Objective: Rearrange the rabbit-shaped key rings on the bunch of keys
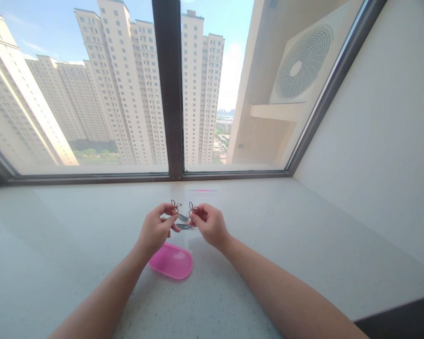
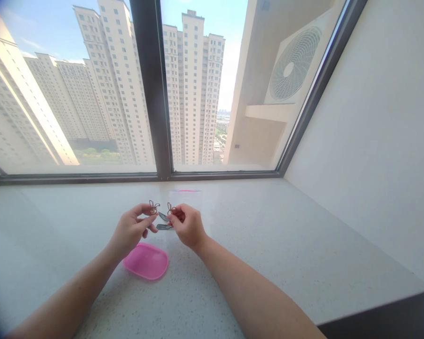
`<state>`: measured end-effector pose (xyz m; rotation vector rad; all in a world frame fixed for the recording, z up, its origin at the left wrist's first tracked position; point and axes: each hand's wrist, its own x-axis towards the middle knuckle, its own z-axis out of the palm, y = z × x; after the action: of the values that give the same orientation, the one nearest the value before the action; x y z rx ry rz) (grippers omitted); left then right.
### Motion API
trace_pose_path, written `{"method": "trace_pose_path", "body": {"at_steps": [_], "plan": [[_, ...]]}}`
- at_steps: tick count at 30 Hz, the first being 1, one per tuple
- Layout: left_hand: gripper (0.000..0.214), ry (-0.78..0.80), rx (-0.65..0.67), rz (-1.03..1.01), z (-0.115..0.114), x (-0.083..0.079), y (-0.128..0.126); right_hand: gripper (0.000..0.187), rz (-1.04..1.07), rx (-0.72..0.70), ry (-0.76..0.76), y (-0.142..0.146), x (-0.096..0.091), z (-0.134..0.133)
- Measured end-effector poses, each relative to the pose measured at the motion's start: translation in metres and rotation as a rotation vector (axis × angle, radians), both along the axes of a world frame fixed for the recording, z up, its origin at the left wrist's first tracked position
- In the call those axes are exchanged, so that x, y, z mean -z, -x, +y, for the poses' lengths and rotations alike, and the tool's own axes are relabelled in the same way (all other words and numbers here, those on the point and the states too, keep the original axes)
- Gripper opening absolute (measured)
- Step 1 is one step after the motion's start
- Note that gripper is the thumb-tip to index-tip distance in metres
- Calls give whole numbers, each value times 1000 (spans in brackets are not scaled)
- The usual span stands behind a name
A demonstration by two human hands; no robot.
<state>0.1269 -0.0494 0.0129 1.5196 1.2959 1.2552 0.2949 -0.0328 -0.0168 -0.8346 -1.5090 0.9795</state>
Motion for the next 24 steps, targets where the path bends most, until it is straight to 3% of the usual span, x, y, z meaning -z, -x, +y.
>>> {"method": "trace_pose_path", "body": {"at_steps": [6,16,24], "plan": [[26,-15,-70,66,8,7,9,19,-31,16,80,-1,5,4],[26,1,-38,-6,9,7,6,18,-46,39,84,-1,2,4],[24,37,-22,9,11,6,5,23,-39,-24,73,-1,3,1]]}}
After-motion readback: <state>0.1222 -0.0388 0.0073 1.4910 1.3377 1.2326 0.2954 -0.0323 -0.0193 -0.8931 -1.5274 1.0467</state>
